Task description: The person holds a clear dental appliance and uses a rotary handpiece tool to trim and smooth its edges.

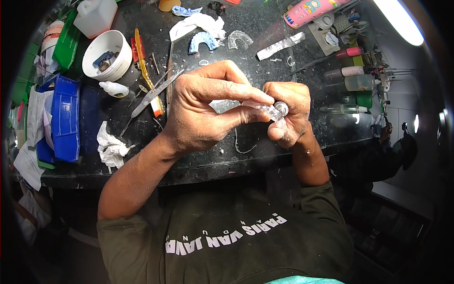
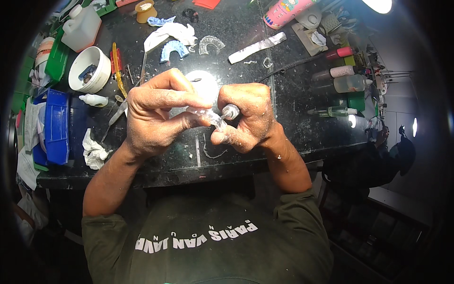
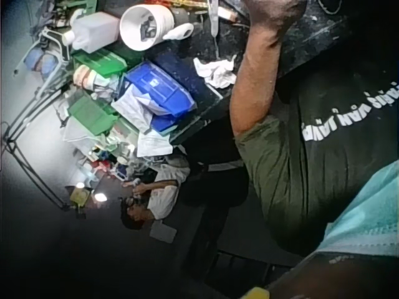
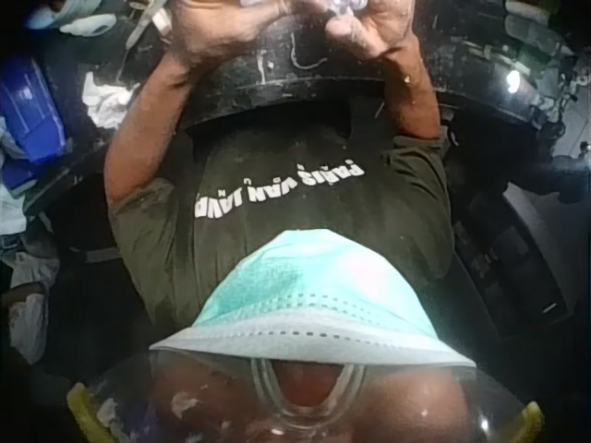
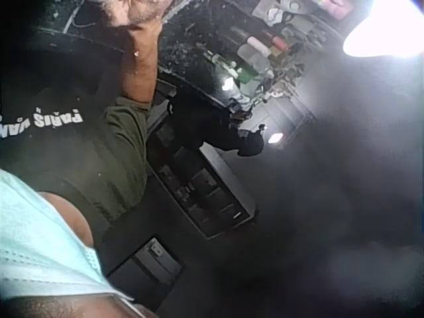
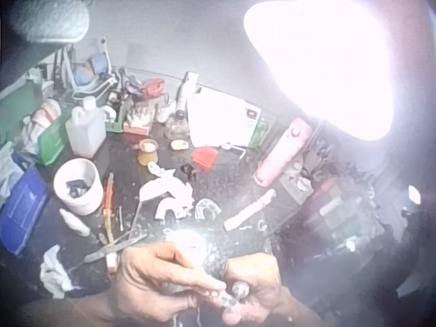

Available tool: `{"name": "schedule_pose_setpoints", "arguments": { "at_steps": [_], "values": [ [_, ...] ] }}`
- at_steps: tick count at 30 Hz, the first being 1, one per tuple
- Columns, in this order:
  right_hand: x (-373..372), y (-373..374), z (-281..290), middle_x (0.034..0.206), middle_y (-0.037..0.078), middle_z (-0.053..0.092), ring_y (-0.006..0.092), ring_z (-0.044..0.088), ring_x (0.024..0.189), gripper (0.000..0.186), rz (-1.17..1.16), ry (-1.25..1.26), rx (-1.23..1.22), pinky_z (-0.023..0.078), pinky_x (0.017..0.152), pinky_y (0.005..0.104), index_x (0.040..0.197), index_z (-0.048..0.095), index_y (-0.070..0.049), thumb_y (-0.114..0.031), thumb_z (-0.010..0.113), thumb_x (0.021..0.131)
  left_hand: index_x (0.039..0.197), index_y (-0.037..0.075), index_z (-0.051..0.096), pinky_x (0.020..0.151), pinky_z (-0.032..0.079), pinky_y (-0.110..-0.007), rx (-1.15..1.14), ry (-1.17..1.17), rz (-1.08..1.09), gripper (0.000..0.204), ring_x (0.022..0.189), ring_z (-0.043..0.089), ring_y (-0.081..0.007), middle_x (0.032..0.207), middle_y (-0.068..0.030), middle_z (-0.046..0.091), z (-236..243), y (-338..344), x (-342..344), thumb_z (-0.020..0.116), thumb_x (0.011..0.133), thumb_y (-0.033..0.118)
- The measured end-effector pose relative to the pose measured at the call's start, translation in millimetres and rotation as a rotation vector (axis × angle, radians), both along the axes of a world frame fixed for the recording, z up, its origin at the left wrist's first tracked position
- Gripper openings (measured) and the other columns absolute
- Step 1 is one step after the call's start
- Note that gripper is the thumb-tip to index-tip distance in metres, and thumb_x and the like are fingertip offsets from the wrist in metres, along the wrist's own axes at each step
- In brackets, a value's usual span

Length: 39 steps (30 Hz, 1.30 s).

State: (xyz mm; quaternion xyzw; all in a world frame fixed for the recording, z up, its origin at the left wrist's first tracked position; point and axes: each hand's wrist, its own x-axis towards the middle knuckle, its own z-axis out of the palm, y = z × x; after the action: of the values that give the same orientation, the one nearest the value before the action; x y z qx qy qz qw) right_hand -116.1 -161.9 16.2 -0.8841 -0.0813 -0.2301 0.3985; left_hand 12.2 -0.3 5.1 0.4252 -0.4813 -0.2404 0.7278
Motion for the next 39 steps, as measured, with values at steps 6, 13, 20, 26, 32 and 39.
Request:
{"name": "schedule_pose_setpoints", "arguments": {
  "at_steps": [6,13,20,26,32,39],
  "values": [
    [0.1,-4.0,1.6,0.051,0.004,0.039,0.0181,0.041,0.041,0.061,0.035,-0.001,0.019,0.032,0.041,0.0303,0.06,0.048,-0.007,-0.061,0.075,0.072,0.094,0.002,0.075,0.069,0.05,-0.025,0.006,-0.014,0.008,0.03,0.077,0.058,-0.0112,0.082,-0.0034,0.06,0.6,0.3,0.2,0.081,0.066,-0.007],
    [-0.4,-3.8,3.2,0.05,0.003,0.038,0.0171,0.04,0.041,0.058,0.035,-0.02,0.018,0.03,0.04,0.0302,0.058,0.048,-0.007,-0.056,0.075,0.074,0.095,0.002,0.075,0.07,0.052,-0.024,0.012,-0.022,0.013,0.03,0.077,0.059,-0.0113,0.083,-0.0039,0.06,0.8,1.0,0.3,0.079,0.067,-0.009],
    [-0.3,-4.3,4.6,0.05,0.004,0.04,0.0196,0.042,0.04,0.052,0.034,-0.028,-0.006,0.031,0.04,0.0307,0.058,0.048,-0.007,-0.048,0.075,0.076,0.096,0.002,0.075,0.07,0.051,-0.024,0.006,-0.008,0.024,0.03,0.077,0.059,-0.011,0.083,-0.0042,0.061,-0.4,0.3,-0.6,0.079,0.068,-0.008],
    [-0.3,-4.0,5.7,0.05,0.005,0.039,0.0195,0.042,0.04,0.05,0.01,-0.032,-0.026,0.032,0.04,0.0311,0.058,0.048,-0.007,-0.045,0.076,0.075,0.097,0.0,0.074,0.068,0.046,-0.023,0.045,-0.022,0.051,0.029,0.076,0.058,-0.0102,0.082,-0.006,0.063,-0.3,3.0,-1.1,0.081,0.069,-0.004],
    [0.9,-5.0,0.6,0.049,0.004,0.038,0.0193,0.041,0.041,0.047,-0.092,-0.083,-0.049,0.032,0.04,0.032,0.058,0.047,-0.006,-0.039,0.077,0.075,0.097,-0.003,0.073,0.066,0.044,-0.022,0.076,0.035,0.058,0.026,0.074,0.057,-0.0087,0.08,-0.0065,0.063,3.0,5.7,-0.5,0.078,0.072,-0.006],
    [1.8,-4.1,2.0,0.049,0.004,0.037,0.019,0.04,0.041,0.048,-0.099,-0.078,-0.089,0.033,0.04,0.0315,0.058,0.047,-0.006,-0.039,0.078,0.073,0.096,-0.004,0.072,0.065,0.044,-0.021,0.047,0.051,0.061,0.024,0.072,0.057,-0.0085,0.079,-0.007,0.064,0.6,4.5,-0.5,0.078,0.072,-0.006]
  ]
}}
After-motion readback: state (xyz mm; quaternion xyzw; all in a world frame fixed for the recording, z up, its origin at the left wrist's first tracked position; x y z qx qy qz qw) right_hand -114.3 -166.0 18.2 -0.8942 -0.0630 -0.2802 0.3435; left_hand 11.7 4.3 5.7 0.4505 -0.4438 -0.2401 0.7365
